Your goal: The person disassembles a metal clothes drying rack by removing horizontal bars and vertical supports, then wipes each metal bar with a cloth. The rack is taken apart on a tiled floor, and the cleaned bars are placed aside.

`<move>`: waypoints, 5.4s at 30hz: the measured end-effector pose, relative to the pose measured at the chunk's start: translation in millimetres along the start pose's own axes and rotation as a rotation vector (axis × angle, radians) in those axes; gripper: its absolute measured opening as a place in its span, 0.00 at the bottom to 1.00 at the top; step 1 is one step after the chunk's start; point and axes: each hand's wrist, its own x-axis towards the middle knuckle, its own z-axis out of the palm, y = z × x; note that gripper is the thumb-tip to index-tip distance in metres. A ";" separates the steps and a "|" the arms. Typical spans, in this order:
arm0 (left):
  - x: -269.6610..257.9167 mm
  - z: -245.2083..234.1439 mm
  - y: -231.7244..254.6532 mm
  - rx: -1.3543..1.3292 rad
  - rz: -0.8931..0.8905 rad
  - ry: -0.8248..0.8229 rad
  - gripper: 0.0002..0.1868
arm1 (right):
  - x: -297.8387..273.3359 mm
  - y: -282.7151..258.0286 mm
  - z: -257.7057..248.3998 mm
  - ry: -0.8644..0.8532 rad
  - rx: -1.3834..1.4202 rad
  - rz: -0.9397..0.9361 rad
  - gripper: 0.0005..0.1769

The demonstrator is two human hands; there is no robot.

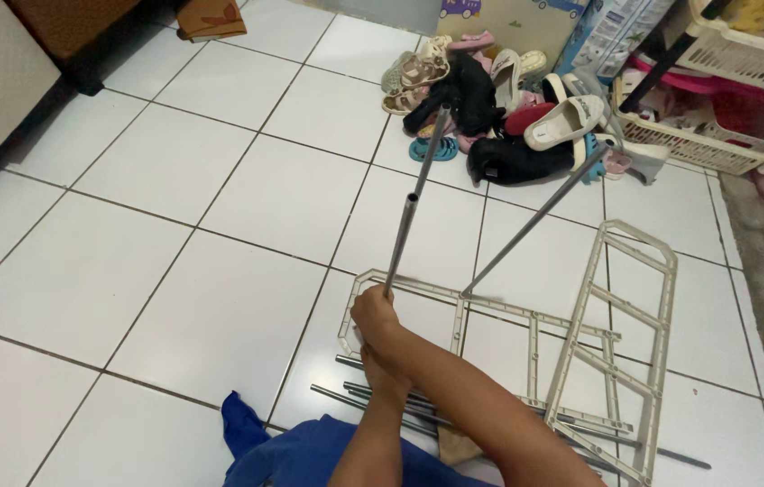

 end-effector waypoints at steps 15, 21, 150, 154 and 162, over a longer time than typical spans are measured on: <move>8.0 -3.5 -4.9 0.106 -0.052 -0.085 0.57 | -82.2 94.1 34.9 -0.096 0.745 0.292 0.14; 63.1 51.0 -42.8 -0.052 0.043 -0.037 0.38 | -170.3 33.5 107.6 0.007 1.135 0.300 0.20; 5.9 -18.6 89.0 0.314 0.302 -0.362 0.57 | -47.1 160.0 92.3 -0.083 -0.044 0.110 0.04; 5.4 -20.8 91.6 0.312 0.296 -0.363 0.57 | -55.7 165.0 97.3 -0.028 -0.098 0.007 0.06; 6.5 -19.6 91.9 0.326 0.296 -0.381 0.56 | -82.4 210.7 62.1 -0.085 0.280 0.249 0.06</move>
